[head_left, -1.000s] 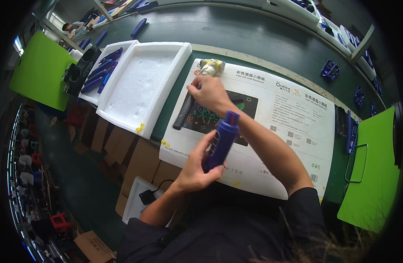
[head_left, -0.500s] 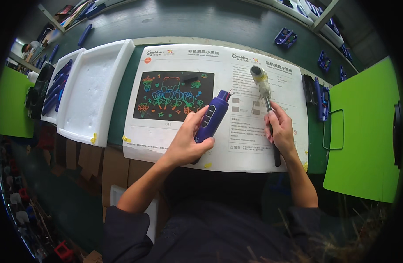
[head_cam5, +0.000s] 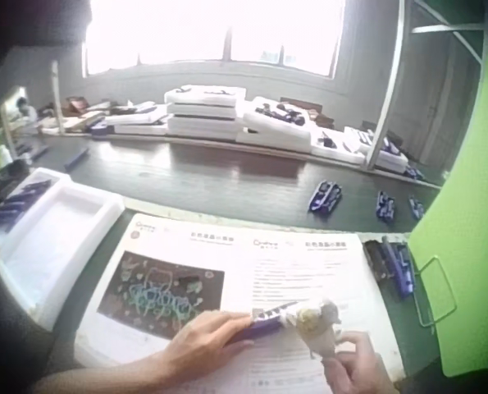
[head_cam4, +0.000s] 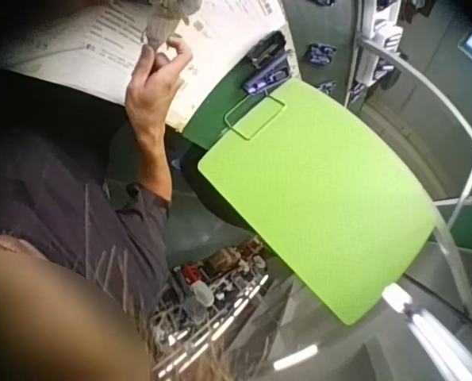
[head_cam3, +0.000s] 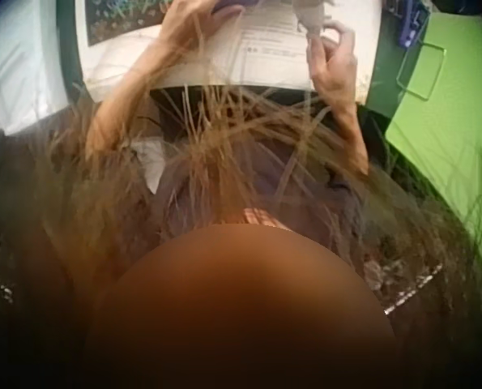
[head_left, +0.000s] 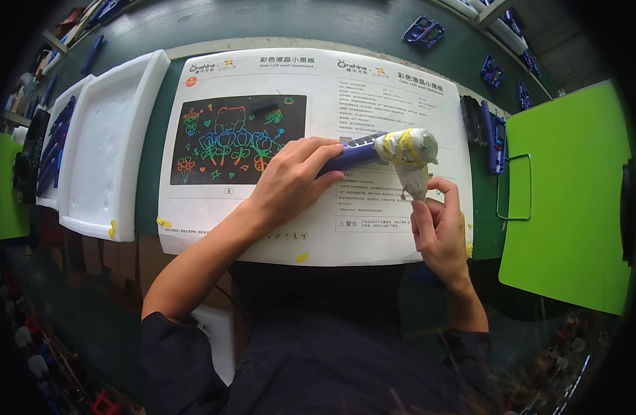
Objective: Assembling and inspecting blue plastic electronic device housings at a factory workbench, using a rubber mallet to secure parts.
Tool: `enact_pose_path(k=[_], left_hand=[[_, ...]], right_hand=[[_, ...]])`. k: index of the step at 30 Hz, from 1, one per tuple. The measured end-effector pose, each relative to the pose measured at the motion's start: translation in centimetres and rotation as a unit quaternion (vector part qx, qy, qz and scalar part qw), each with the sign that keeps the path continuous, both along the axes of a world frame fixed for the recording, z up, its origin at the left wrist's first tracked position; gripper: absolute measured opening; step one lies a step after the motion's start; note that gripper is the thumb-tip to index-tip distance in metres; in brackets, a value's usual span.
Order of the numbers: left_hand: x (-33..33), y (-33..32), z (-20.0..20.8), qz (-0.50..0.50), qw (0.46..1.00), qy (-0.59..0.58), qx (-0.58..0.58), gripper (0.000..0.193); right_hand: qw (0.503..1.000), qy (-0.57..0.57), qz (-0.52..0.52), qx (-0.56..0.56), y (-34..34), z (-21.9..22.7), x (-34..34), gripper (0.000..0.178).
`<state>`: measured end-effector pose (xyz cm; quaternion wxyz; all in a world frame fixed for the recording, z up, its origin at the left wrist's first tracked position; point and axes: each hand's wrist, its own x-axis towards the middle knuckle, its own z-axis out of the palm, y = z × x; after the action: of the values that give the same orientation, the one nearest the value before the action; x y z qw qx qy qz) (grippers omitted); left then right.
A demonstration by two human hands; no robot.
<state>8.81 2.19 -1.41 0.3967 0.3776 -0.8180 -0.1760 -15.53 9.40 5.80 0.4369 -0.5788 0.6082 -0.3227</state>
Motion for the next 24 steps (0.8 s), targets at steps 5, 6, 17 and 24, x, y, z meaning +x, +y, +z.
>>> enact_pose_path(k=[5,6,17,24], left_hand=[[0.0,0.4,-0.1,-0.012,0.997,-0.023,-0.071,0.042],[0.1,0.3,-0.3,-0.007,0.998,-0.018,-0.067,0.042],[0.3,0.1,-1.2,-0.018,0.997,0.0,-0.073,0.041],[0.3,0.3,-1.6,-0.018,0.997,-0.014,-0.076,0.041]], right_hand=[[0.969,0.152,0.111,-0.16,-0.1,-1.2,0.6,0.06],[0.968,0.155,0.118,-0.157,-0.3,-1.3,0.7,0.06],[0.895,0.291,0.184,-0.285,-1.4,-1.7,1.3,0.057],[0.903,0.284,0.145,-0.29,0.3,0.9,0.9,0.057]])
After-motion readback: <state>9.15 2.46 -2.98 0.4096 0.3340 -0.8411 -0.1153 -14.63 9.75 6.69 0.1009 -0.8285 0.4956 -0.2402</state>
